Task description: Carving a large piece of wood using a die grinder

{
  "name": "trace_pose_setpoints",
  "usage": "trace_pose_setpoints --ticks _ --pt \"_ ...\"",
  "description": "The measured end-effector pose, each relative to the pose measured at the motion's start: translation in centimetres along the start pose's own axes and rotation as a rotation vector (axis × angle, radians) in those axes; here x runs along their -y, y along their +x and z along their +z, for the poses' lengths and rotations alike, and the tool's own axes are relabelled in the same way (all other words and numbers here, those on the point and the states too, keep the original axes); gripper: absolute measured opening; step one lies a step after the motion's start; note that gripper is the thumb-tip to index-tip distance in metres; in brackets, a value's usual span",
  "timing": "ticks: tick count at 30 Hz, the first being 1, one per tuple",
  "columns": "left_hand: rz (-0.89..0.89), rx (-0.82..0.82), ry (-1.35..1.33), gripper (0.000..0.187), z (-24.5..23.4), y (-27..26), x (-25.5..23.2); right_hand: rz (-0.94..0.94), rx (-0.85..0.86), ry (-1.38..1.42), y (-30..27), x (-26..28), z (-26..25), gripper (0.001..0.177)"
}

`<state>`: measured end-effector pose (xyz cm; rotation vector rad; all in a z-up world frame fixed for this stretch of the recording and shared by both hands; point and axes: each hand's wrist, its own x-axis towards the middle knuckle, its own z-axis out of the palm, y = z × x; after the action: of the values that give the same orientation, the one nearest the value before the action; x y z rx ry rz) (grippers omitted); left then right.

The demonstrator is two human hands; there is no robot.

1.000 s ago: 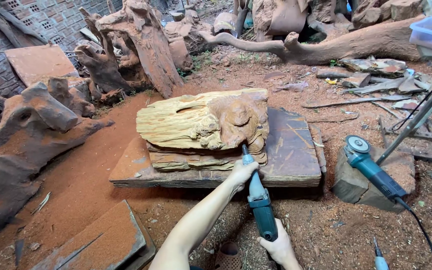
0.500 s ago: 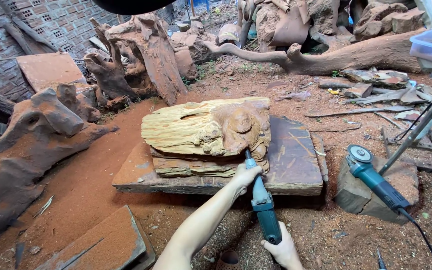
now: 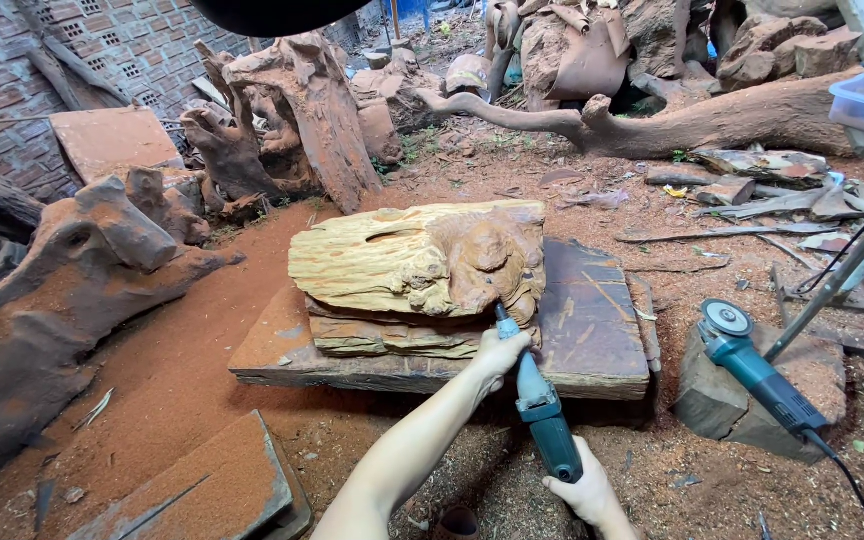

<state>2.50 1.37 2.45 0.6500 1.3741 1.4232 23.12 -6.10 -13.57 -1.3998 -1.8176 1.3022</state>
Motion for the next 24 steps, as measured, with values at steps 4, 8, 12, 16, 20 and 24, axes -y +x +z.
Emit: trace_pose_setpoints --ticks 4,8,12,16,20,24 --pt "-0.003 0.015 -0.202 0.013 0.9 0.1 0.1 0.025 0.016 -0.062 0.4 0.7 -1.3 0.076" --pt "0.015 0.03 -0.263 0.006 1.3 1.3 0.8 -0.012 0.037 -0.002 1.1 0.7 -2.5 0.078" --pt "0.002 0.017 -0.274 0.006 1.6 1.5 1.1 -0.023 0.049 -0.102 2.1 0.2 -3.9 0.083" --pt "0.03 0.032 -0.311 0.006 1.9 2.5 2.1 -0.041 0.062 -0.138 2.9 -0.4 -5.2 0.084" --pt "0.02 0.021 -0.29 0.004 2.1 2.5 1.9 -0.03 0.059 -0.126 2.7 0.9 -6.6 0.085" --pt "0.009 0.005 -0.319 0.006 2.2 2.3 1.5 -0.002 0.077 -0.179 2.5 2.2 -7.7 0.084"
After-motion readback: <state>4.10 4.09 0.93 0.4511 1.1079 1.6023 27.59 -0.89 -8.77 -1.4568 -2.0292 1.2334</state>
